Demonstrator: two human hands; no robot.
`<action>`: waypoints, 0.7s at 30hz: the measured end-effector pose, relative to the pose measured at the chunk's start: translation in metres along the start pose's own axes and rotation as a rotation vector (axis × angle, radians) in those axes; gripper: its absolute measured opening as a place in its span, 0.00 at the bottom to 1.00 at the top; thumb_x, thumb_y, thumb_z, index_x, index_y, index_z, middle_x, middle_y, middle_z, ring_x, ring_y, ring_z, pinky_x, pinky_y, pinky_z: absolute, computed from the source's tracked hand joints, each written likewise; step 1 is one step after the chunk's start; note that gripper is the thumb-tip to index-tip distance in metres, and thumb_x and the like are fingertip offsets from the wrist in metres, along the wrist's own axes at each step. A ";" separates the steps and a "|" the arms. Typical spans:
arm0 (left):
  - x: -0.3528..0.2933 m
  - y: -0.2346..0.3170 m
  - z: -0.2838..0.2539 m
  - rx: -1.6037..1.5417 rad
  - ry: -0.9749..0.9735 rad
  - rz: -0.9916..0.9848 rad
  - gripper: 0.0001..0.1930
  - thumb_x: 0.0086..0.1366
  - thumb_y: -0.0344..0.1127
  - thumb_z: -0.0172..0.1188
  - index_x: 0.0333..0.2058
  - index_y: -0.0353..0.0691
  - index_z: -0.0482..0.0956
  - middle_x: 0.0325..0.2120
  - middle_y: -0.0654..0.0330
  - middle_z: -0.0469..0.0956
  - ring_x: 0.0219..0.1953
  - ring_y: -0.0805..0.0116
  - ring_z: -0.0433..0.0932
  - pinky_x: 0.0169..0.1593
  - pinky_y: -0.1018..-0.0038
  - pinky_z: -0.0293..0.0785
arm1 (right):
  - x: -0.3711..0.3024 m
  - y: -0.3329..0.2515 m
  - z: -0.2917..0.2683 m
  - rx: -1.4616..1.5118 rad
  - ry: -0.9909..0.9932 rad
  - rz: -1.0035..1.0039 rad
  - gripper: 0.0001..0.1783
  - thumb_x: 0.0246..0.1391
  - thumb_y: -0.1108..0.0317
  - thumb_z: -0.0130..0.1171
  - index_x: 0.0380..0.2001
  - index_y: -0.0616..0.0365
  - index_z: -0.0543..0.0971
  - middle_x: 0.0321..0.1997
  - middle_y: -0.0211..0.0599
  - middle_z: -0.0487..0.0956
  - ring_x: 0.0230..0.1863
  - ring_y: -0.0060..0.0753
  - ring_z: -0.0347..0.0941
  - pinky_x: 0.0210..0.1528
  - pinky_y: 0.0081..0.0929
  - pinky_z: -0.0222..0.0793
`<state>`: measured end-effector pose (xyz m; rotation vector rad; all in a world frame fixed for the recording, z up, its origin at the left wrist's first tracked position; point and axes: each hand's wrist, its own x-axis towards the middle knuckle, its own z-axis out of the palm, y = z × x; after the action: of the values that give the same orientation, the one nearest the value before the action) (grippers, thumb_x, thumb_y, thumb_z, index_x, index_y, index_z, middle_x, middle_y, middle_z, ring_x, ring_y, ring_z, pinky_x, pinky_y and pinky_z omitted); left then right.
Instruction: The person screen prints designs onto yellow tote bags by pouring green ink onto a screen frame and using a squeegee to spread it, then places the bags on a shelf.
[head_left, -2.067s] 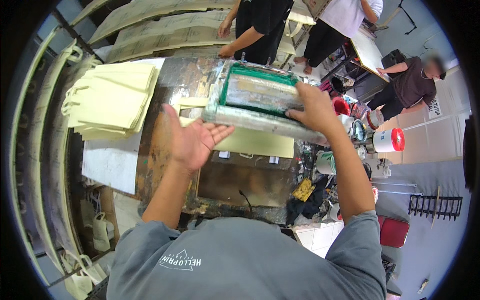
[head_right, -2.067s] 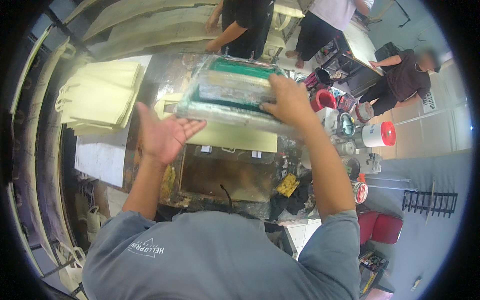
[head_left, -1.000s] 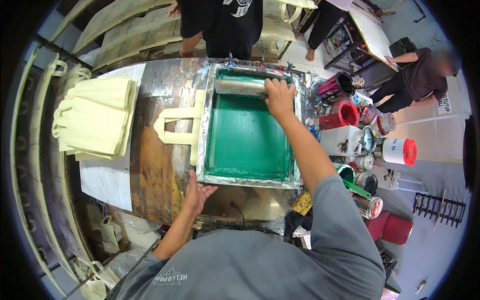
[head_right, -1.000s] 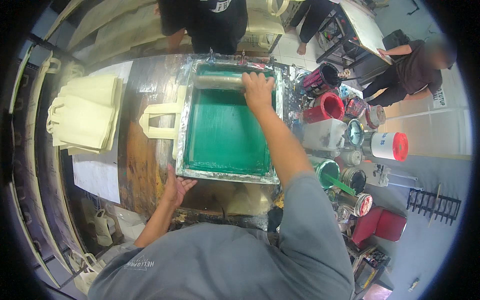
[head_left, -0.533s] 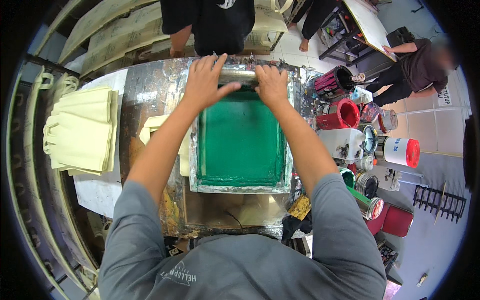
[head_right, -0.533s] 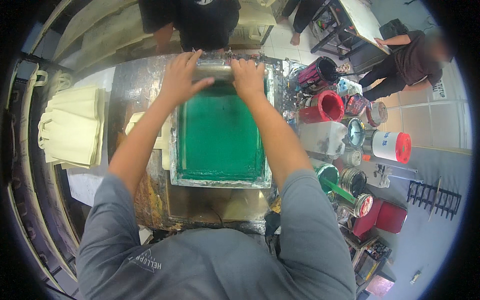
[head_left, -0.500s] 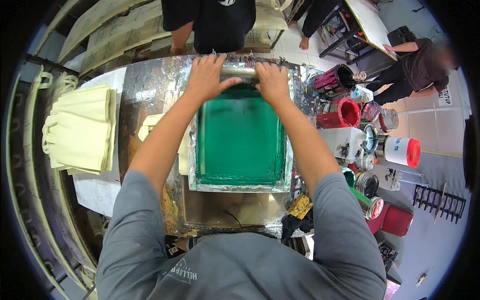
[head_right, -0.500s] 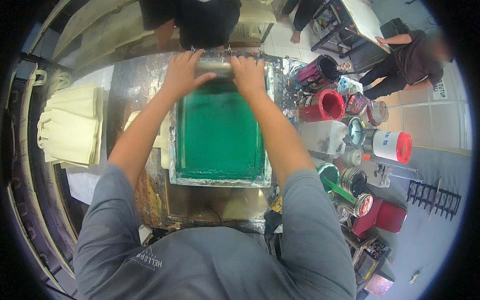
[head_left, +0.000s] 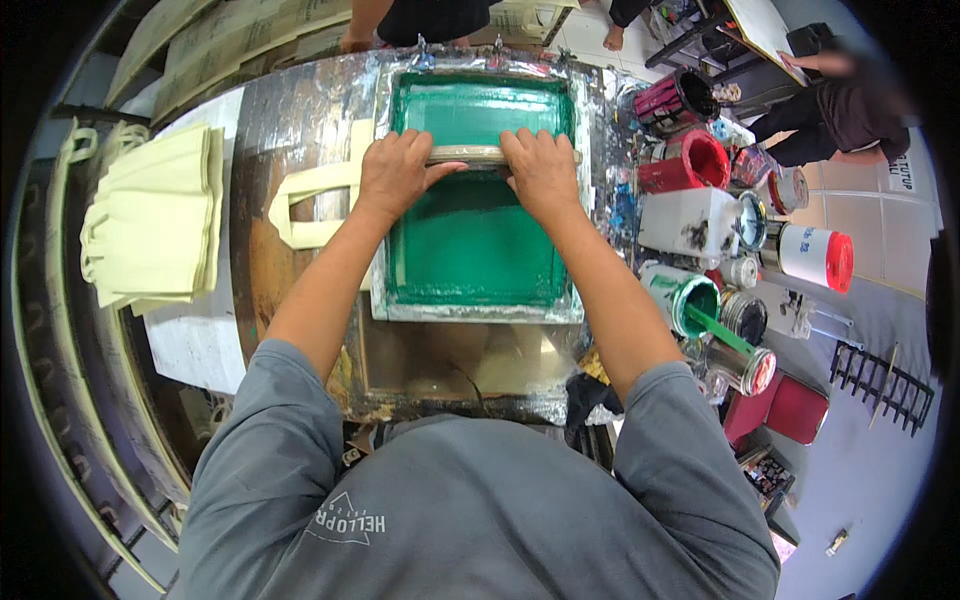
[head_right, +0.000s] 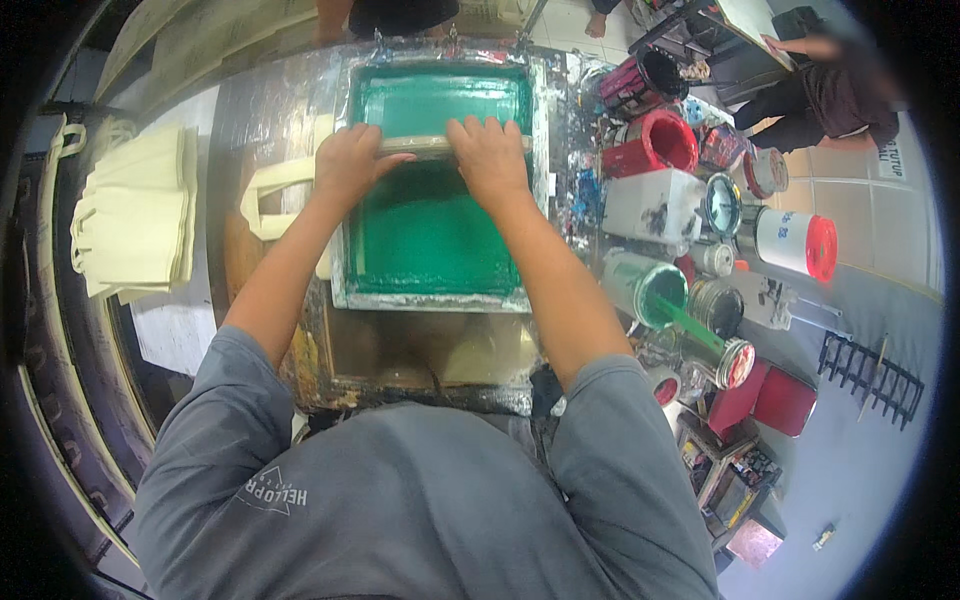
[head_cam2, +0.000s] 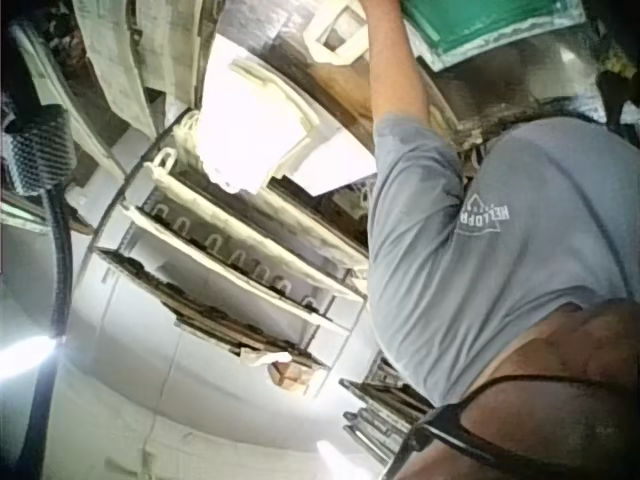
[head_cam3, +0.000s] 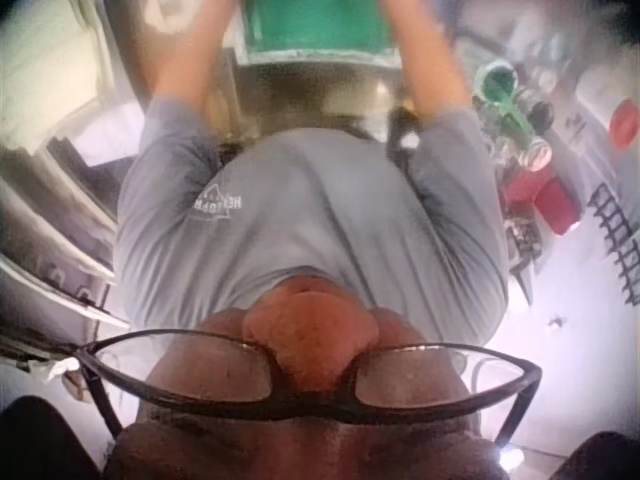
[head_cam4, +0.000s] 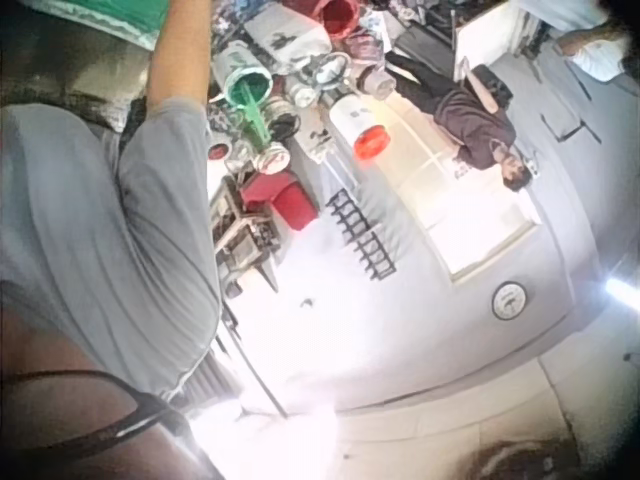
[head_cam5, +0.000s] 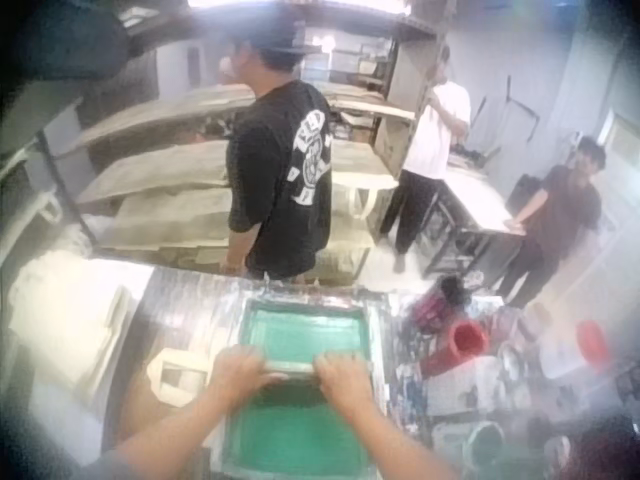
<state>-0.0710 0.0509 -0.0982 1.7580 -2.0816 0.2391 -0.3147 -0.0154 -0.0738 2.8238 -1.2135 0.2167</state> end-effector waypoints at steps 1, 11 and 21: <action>-0.012 0.007 -0.005 -0.008 -0.001 0.000 0.30 0.58 0.68 0.69 0.26 0.44 0.75 0.24 0.58 0.76 0.28 0.56 0.80 0.32 0.61 0.76 | -0.012 -0.007 -0.002 -0.001 -0.001 0.004 0.31 0.41 0.62 0.80 0.47 0.47 0.75 0.40 0.31 0.77 0.46 0.39 0.76 0.47 0.43 0.66; -0.146 0.087 -0.074 -0.094 -0.054 0.007 0.30 0.58 0.66 0.71 0.26 0.43 0.72 0.25 0.58 0.73 0.30 0.56 0.77 0.33 0.60 0.72 | -0.153 -0.077 -0.025 0.061 -0.010 0.018 0.25 0.44 0.64 0.74 0.48 0.45 0.76 0.41 0.31 0.76 0.45 0.40 0.74 0.46 0.44 0.63; -0.245 0.065 -0.077 -0.030 -0.107 -0.438 0.58 0.45 0.69 0.79 0.69 0.40 0.69 0.51 0.52 0.74 0.54 0.47 0.71 0.63 0.52 0.63 | -0.200 -0.106 -0.029 0.065 0.085 0.023 0.21 0.58 0.73 0.56 0.55 0.44 0.78 0.44 0.32 0.76 0.50 0.40 0.73 0.55 0.48 0.60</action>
<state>-0.0888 0.3147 -0.1207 2.1887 -1.6959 -0.0140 -0.3768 0.2045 -0.0753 2.8239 -1.2444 0.3802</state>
